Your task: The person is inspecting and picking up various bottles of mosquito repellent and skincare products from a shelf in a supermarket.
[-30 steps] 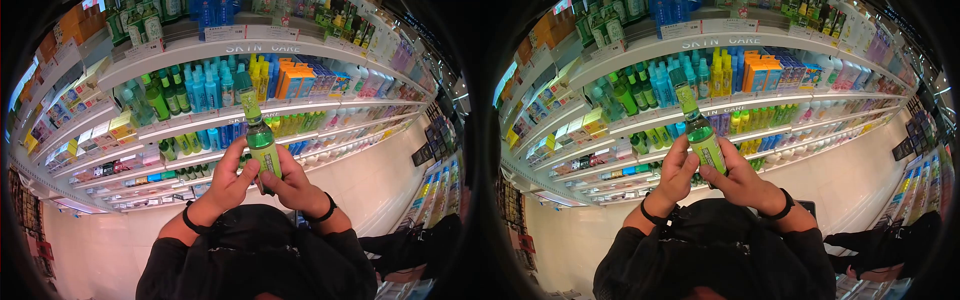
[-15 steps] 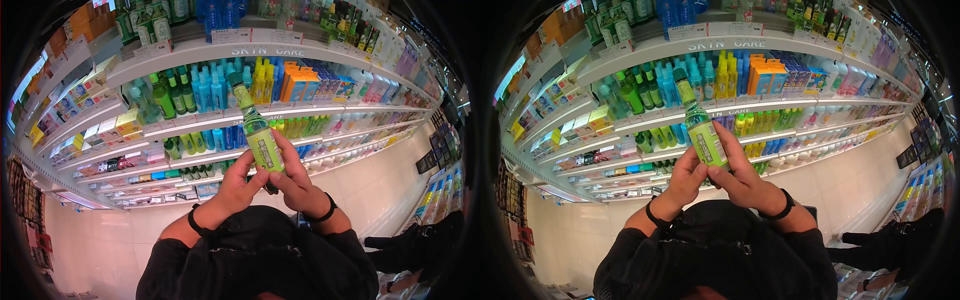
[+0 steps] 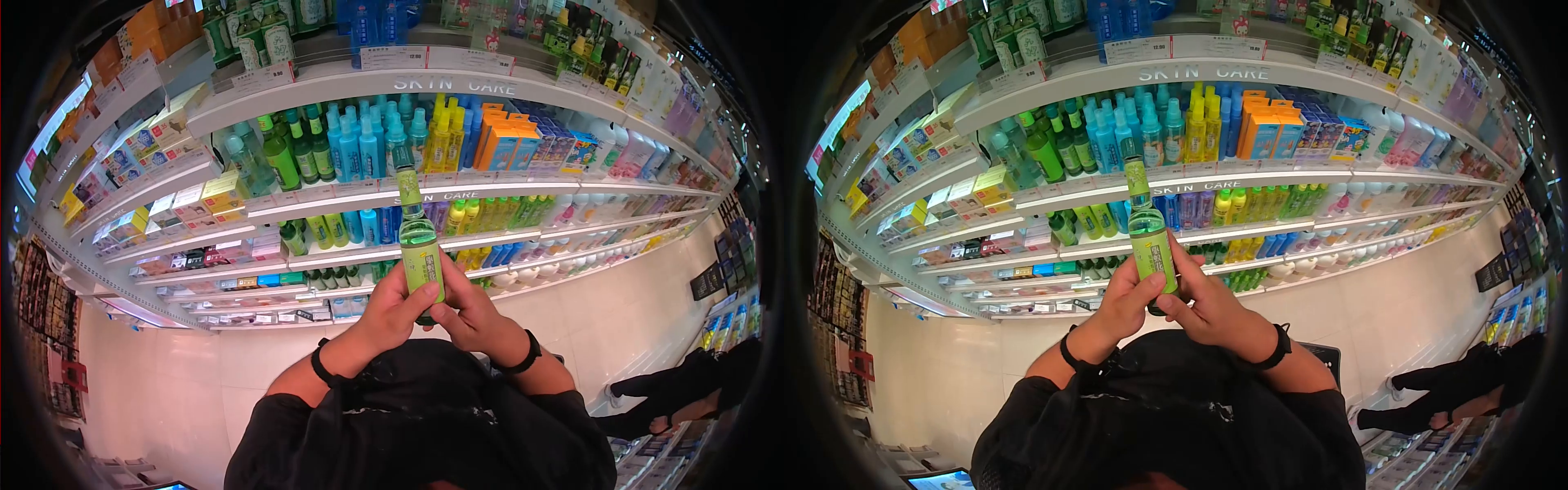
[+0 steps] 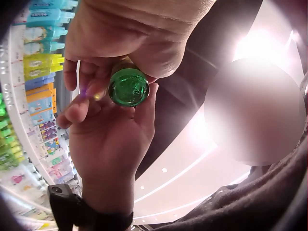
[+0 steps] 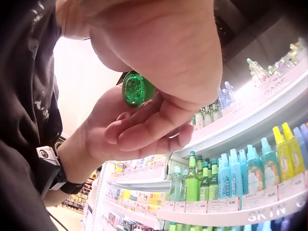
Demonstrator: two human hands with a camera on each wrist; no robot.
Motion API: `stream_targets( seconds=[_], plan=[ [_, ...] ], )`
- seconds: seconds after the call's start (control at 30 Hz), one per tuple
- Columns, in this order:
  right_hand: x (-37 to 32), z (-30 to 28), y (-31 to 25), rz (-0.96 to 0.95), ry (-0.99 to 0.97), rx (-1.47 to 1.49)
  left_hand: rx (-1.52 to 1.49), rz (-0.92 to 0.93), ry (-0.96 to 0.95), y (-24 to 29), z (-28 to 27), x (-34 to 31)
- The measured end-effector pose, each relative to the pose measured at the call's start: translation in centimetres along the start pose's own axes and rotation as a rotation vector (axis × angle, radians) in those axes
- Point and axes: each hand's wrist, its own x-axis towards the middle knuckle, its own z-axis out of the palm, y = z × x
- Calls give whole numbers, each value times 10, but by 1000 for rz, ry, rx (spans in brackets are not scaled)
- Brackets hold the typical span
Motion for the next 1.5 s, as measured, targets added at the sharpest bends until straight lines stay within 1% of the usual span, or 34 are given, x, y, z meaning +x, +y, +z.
stream_targets(
  seconds=[0.03,0.07,0.1,0.13,0.17,0.2,0.23,0.27,0.33,0.4,0.43,0.5,0.53,0.6,0.63,0.77,0.83,0.87,0.93,1.03,1.17,1.27,1.33,1.4,1.43,1.47,1.5],
  plan=[
    [-1,-3,2,-2,-5,5,8,-15,-18,-2,-2,-1],
    [-2,-8,3,-52,6,-76,11,-14,-11,-2,-3,-2],
    [-1,-11,5,-109,8,-149,6,15,1,1,-4,-3],
    [-1,-13,6,-117,-6,-135,0,44,13,4,-4,-5],
    [-3,-16,3,-38,23,-59,1,61,70,0,-4,-5],
    [-5,-18,-1,42,52,16,3,61,78,0,-6,-6],
    [-2,-21,-14,86,71,-8,5,53,58,0,-9,-6],
    [0,-25,-13,86,64,-3,6,44,38,1,-10,-6],
    [4,-31,-10,93,120,24,-38,40,32,7,-10,-9],
    [10,-33,-18,115,144,52,-42,-47,4,9,-11,-10],
    [13,-34,-20,110,151,75,-45,-47,8,10,-11,-11],
    [18,-33,-21,106,164,121,-32,-123,52,12,-12,-14],
    [21,-32,-22,115,159,121,-40,-126,58,12,-13,-16],
    [28,-30,-22,105,152,138,134,-94,85,13,-17,-16],
    [32,-30,-23,100,154,144,131,-43,116,12,-14,-15],
    [46,-28,-26,67,139,201,184,-46,87,17,-14,-17],
    [54,-24,-24,-25,155,180,185,-100,50,25,-15,-20],
    [60,-21,-28,-22,155,178,182,-100,50,27,-16,-22],
    [75,-16,-41,75,117,261,230,-45,32,30,-22,-24],
    [91,-5,-50,123,146,240,219,-57,25,35,-35,-31],
    [109,4,-51,105,123,198,212,-67,14,38,-53,-40],
    [130,18,-55,96,83,253,231,-89,41,39,-77,-48],
    [150,28,-56,67,135,192,142,-100,121,46,-97,-54],
    [171,35,-53,52,157,151,134,-87,119,38,-124,-67],
    [182,39,-53,70,189,145,82,-89,135,34,-136,-74],
    [192,41,-53,88,221,140,29,-90,151,32,-145,-82],
    [203,41,-50,73,220,93,47,-86,171,33,-149,-90]
  ],
)
